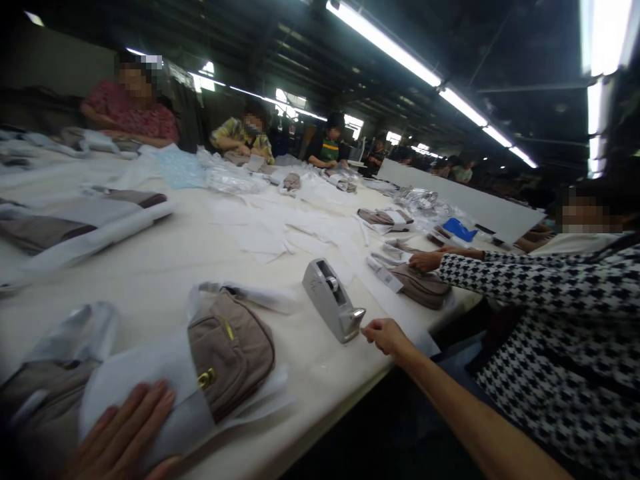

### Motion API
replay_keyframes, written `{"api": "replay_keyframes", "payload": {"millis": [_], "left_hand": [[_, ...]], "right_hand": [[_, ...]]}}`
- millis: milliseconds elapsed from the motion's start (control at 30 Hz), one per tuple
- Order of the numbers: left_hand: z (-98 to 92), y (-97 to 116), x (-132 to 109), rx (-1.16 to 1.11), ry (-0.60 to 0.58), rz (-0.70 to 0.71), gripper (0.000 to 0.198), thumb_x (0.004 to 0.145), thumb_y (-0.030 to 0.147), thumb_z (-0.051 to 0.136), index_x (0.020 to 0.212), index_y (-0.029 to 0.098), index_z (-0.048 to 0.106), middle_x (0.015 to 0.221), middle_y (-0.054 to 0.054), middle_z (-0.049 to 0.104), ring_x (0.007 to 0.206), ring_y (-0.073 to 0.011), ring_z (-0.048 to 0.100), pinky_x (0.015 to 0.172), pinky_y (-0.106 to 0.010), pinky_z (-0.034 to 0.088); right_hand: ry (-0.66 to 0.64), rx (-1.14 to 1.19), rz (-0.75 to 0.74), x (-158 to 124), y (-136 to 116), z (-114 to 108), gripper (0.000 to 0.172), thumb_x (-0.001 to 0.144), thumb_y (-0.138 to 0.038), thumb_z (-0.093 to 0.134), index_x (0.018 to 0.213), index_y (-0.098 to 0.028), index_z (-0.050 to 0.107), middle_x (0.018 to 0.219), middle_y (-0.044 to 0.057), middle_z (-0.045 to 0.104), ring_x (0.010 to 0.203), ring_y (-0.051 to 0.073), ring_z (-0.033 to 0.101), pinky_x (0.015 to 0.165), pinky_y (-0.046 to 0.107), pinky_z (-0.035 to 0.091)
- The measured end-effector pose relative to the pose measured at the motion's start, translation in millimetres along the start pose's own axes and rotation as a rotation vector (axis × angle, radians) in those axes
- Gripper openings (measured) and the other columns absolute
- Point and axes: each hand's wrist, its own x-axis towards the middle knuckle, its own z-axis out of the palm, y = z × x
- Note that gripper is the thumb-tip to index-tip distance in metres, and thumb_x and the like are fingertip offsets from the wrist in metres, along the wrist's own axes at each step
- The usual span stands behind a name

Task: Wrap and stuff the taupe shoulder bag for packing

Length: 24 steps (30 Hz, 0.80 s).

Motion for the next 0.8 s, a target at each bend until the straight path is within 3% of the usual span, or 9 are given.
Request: {"api": "replay_keyframes", "payload": {"millis": [100,200,367,500,600,700,800], "left_hand": [[-19.7,10,6,0.051,-0.111,-0.051,0.061,0.08,0.043,0.052,0.131,0.014,0.036,0.136,-0.011,0.039,0.128,-0.0264,0.029,0.106,-0.039,0.023],[-33.3,17,12,0.064,-0.214,-0.085,0.058,0.081,0.039,0.052,0.13,0.012,0.037,0.137,-0.012,0.036,0.128,-0.0281,0.028,0.101,-0.041,0.032],[-43.2,22,15,-0.004,-0.288,-0.155,0.061,0.08,0.037,0.055,0.131,0.01,0.035,0.139,-0.013,0.032,0.131,-0.0294,0.021,0.1,-0.044,0.035],[-45.1,24,14,-0.04,-0.298,-0.178,0.063,0.078,0.038,0.058,0.131,0.011,0.035,0.14,-0.011,0.031,0.131,-0.0295,0.02,0.1,-0.045,0.035],[-43.8,24,13,-0.041,-0.272,-0.184,0.062,0.077,0.041,0.059,0.129,0.013,0.039,0.14,-0.009,0.031,0.131,-0.0294,0.022,0.1,-0.045,0.034],[-42.8,23,12,-0.057,-0.243,-0.201,0.059,0.079,0.046,0.054,0.127,0.016,0.041,0.141,-0.006,0.031,0.13,-0.0277,0.024,0.1,-0.043,0.033],[-44.2,22,15,-0.066,-0.242,-0.201,0.056,0.08,0.048,0.051,0.127,0.018,0.042,0.142,-0.003,0.029,0.129,-0.0262,0.027,0.099,-0.04,0.034]], "right_hand": [[0.0,-0.031,-0.061,-15,19,19,0.032,0.068,-0.041,0.063,0.056,-0.015,0.049,0.037,-0.009,0.029,0.035,0.003,0.022,0.037,0.019,0.01],[-0.073,0.129,-0.127,-44,15,47,0.035,0.07,-0.049,0.061,0.066,-0.016,0.052,0.047,-0.007,0.038,0.038,0.003,0.023,0.038,0.02,0.014],[-0.491,0.291,-0.085,-113,-43,137,0.033,0.071,-0.046,0.064,0.069,-0.014,0.055,0.059,-0.004,0.05,0.036,-0.001,0.021,0.037,0.02,0.012],[-0.615,0.282,-0.123,-136,-82,202,0.032,0.07,-0.044,0.065,0.069,-0.013,0.056,0.061,-0.002,0.056,0.033,-0.001,0.027,0.035,0.018,0.01],[-0.631,0.239,-0.1,-132,-89,224,0.035,0.067,-0.046,0.066,0.065,-0.013,0.055,0.052,-0.004,0.053,0.03,0.0,0.027,0.033,0.017,0.011],[-0.601,0.198,-0.067,-127,-89,232,0.036,0.064,-0.047,0.066,0.06,-0.013,0.053,0.037,-0.008,0.041,0.028,0.001,0.025,0.032,0.016,0.011],[-0.562,0.162,-0.043,-125,-91,236,0.034,0.063,-0.045,0.066,0.06,-0.013,0.053,0.038,-0.007,0.044,0.027,0.001,0.027,0.03,0.015,0.012]]}}
